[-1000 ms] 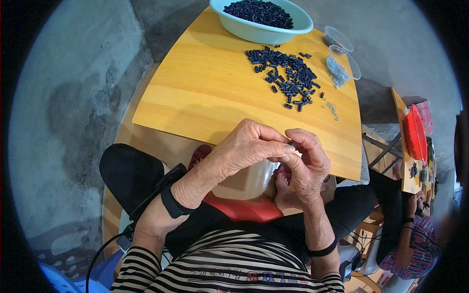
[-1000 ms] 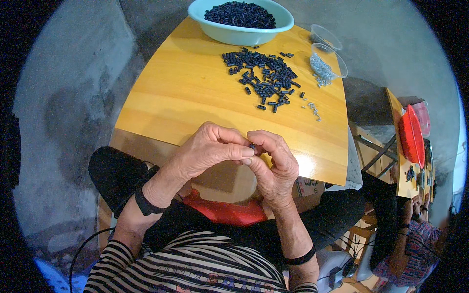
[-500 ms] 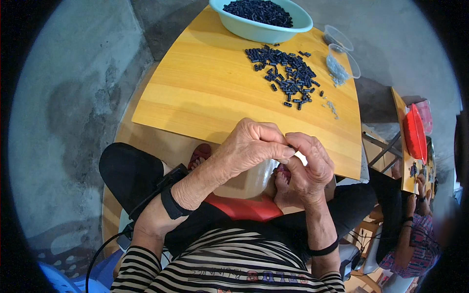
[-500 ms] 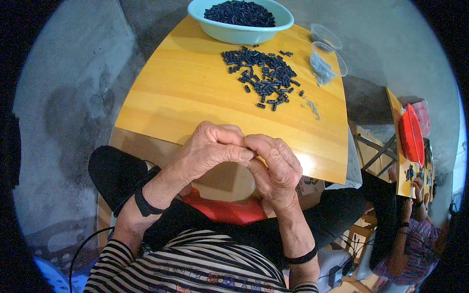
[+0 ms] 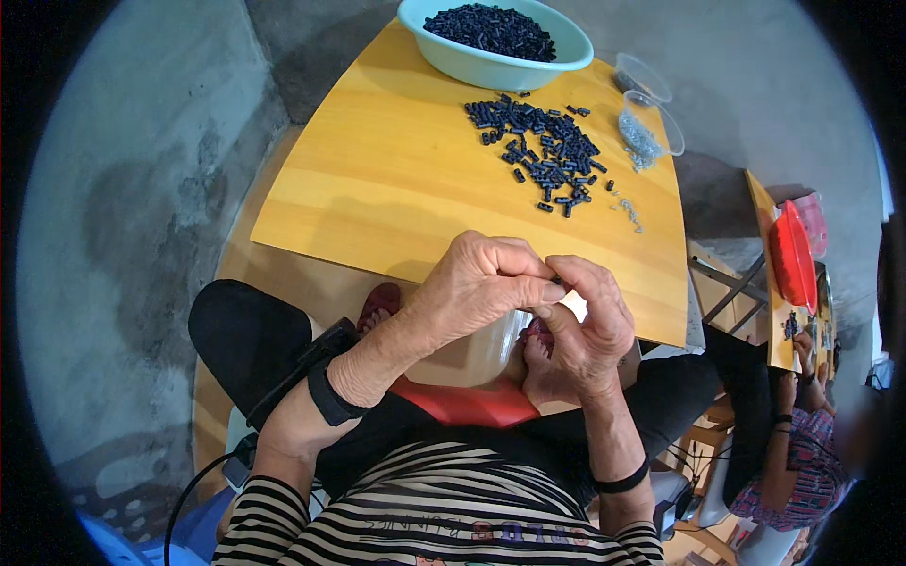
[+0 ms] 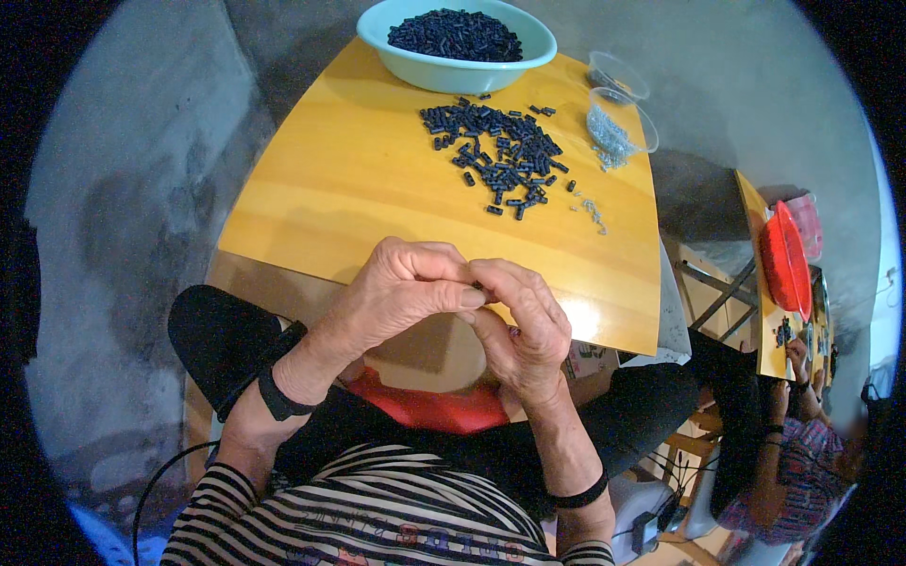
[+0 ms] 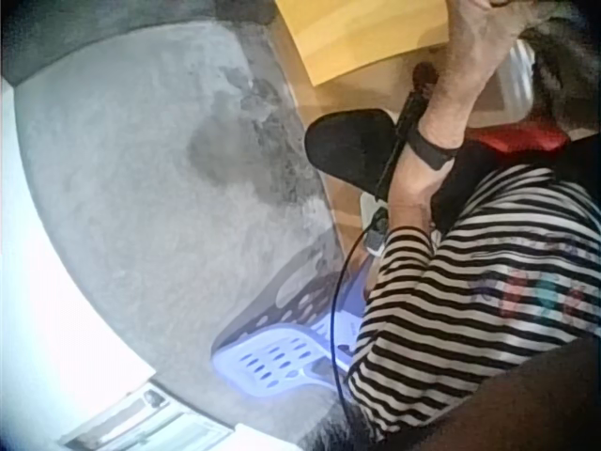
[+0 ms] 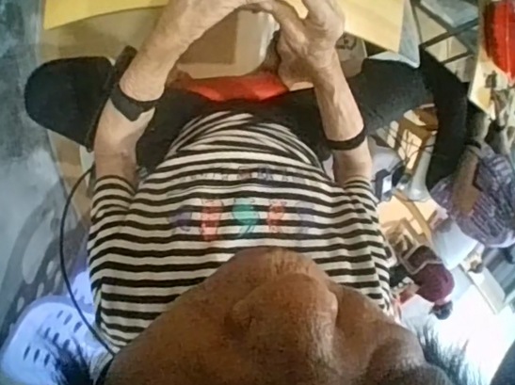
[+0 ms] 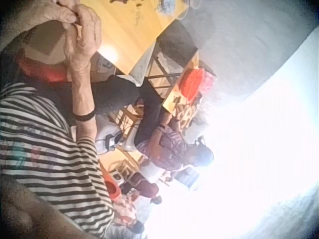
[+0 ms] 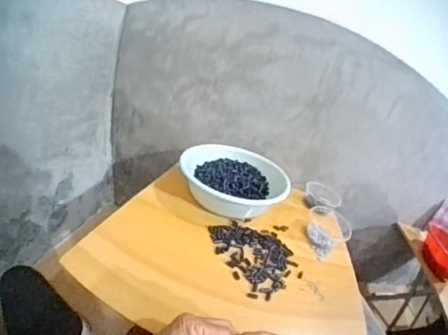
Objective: Assembling small plastic components by inserting a grey insert into a blue tube.
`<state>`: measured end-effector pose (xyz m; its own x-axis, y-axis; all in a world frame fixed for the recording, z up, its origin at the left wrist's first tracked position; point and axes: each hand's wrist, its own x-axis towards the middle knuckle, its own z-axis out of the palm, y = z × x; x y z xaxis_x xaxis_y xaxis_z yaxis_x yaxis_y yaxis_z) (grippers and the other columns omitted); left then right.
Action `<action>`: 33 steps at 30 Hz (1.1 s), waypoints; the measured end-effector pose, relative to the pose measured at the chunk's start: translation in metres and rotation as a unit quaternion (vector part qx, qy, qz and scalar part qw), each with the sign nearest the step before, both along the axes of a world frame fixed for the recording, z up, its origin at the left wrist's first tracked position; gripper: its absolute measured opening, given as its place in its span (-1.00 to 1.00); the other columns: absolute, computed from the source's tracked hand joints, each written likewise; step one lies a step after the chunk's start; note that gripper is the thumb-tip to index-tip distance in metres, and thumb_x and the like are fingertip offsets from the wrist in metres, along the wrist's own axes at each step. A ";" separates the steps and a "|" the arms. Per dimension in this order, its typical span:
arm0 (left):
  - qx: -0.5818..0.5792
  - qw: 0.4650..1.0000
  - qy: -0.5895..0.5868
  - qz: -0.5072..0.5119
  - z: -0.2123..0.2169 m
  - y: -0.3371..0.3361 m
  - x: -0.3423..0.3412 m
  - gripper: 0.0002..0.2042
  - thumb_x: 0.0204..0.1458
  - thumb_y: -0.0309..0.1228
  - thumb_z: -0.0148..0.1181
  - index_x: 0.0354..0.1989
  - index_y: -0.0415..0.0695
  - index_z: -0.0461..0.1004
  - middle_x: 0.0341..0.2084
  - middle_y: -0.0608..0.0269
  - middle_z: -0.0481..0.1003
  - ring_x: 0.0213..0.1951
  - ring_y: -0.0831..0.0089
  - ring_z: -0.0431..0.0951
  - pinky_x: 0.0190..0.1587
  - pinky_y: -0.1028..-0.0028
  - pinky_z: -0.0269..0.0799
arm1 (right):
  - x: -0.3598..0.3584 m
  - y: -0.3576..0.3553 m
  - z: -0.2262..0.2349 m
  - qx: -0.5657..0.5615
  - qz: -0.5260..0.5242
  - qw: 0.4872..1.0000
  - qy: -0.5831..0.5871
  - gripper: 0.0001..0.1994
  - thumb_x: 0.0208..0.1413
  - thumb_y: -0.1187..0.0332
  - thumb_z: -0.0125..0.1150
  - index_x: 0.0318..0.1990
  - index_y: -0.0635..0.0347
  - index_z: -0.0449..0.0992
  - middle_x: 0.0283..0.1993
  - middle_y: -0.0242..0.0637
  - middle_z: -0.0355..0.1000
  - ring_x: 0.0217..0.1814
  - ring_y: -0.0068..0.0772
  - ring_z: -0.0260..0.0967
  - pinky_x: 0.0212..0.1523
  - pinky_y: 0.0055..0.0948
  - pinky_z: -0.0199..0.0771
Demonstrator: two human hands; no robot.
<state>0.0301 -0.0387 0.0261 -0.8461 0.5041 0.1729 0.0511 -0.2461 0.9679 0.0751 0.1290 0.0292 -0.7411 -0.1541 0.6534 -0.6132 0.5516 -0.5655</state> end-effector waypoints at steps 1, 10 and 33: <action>-0.015 1.000 -0.004 -0.010 0.002 -0.001 0.000 -0.90 -0.02 -0.51 0.29 -0.37 -0.28 0.62 -0.49 0.29 0.55 -0.38 0.61 0.51 -0.31 0.60 0.41 | 0.000 0.000 -0.001 0.000 0.001 1.000 0.001 -0.60 -0.20 0.60 0.40 -0.10 0.29 0.53 -0.14 -0.15 0.50 -0.17 -0.33 0.49 -0.17 -0.44 0.52; -0.064 0.998 0.005 -0.011 0.009 -0.005 0.002 -0.91 -0.01 -0.50 0.29 -0.38 -0.27 0.62 -0.48 0.30 0.56 -0.35 0.63 0.51 -0.26 0.61 0.41 | -0.001 0.002 -0.002 0.002 0.003 1.000 -0.005 -0.46 -0.21 0.57 0.41 0.04 0.29 0.45 -0.13 -0.18 0.51 -0.28 -0.40 0.43 -0.24 -0.48 0.49; -0.192 0.943 0.210 0.173 -0.008 0.008 0.005 -0.92 -0.20 -0.46 0.23 -0.56 -0.22 0.55 -0.62 0.09 0.49 -0.54 0.17 0.53 -0.48 0.32 0.41 | -0.015 -0.001 0.028 0.393 -0.041 0.917 -0.044 -0.82 -0.20 0.44 0.22 -0.46 0.19 0.32 -0.55 -0.22 0.35 -0.49 -0.16 0.42 -0.52 -0.25 0.43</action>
<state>0.0354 -0.0304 0.0182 -0.8689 0.3037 0.3908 0.4631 0.2200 0.8586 0.0602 0.1277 0.0576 -0.8158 -0.4937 0.3010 -0.5225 0.8525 -0.0178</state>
